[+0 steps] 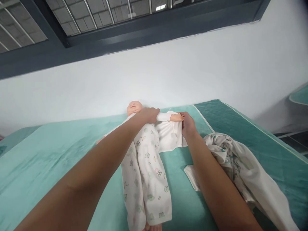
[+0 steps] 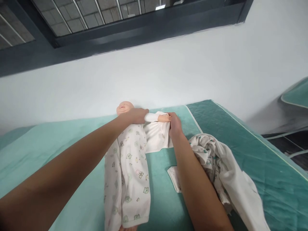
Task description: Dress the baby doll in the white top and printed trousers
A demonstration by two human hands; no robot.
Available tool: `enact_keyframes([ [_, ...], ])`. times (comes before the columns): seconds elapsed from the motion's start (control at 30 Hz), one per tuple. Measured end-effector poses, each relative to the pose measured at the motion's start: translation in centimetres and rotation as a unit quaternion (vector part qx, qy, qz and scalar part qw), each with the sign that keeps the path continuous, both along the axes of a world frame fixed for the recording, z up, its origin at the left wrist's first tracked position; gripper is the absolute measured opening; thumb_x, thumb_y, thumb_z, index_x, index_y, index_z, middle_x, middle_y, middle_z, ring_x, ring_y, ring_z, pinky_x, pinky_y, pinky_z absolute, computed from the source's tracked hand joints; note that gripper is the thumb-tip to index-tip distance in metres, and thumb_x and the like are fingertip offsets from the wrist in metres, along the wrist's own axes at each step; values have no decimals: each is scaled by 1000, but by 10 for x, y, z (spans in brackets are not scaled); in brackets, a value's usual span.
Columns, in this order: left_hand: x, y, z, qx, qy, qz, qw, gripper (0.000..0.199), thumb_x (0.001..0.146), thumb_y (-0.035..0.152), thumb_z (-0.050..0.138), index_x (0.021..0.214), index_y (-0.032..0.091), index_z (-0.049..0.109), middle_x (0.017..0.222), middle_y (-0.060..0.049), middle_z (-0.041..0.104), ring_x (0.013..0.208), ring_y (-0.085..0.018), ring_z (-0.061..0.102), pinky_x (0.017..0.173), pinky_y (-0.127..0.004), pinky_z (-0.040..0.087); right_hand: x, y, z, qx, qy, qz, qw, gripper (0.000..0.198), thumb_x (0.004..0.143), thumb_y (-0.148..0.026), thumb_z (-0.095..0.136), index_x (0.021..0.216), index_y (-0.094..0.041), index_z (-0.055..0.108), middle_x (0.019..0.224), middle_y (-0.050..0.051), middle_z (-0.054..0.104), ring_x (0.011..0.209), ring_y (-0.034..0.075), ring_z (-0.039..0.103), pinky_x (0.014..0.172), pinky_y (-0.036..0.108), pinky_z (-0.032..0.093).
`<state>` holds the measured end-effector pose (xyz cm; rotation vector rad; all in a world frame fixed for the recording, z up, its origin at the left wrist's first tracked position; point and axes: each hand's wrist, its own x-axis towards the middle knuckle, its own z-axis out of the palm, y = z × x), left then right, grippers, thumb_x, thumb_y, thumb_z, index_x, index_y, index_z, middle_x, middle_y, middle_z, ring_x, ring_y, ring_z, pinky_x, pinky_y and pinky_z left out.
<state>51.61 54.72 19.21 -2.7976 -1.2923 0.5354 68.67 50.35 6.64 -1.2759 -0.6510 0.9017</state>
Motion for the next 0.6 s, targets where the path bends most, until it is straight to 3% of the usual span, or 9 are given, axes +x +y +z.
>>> enact_keyframes([
  [0.13, 10, -3, -6, -11, -4, 4, 1000, 41, 78, 27, 59, 118, 19, 56, 114, -14, 67, 98, -29, 66, 80, -38, 50, 2, -4, 2, -11, -49, -29, 998, 30, 74, -30, 45, 91, -21, 68, 94, 5, 73, 82, 21, 69, 63, 30, 56],
  [0.27, 10, -15, -3, -22, -23, -1, 999, 39, 80, 26, 57, 118, 19, 57, 121, -14, 66, 103, -29, 64, 80, -37, 51, 4, -9, 6, -21, -128, -74, 989, 23, 72, -32, 52, 85, -19, 67, 94, 7, 71, 86, 22, 65, 71, 32, 52],
  [0.37, -14, -33, -1, 8, -153, 0, 988, 41, 84, 28, 53, 124, 21, 55, 132, -10, 61, 114, -28, 60, 87, -38, 50, 3, -11, 10, -20, -213, -90, 973, 25, 74, -33, 53, 91, -19, 65, 96, 8, 70, 90, 23, 63, 81, 35, 49],
  [0.47, -59, -56, -12, 63, -359, 76, 928, 34, 90, 33, 47, 121, 24, 58, 133, -4, 63, 122, -24, 56, 99, -37, 46, -8, -12, 11, -12, -363, -58, 930, 31, 82, -36, 48, 101, -19, 65, 110, 11, 69, 103, 25, 61, 95, 41, 43],
  [0.6, -118, -82, -48, 71, -582, 222, 779, 30, 93, 39, 43, 111, 24, 62, 122, -3, 68, 114, -20, 61, 100, -32, 46, -31, -13, 9, -16, -504, 1, 863, 38, 90, -42, 43, 113, -21, 63, 123, 11, 66, 121, 30, 53, 113, 56, 19],
])
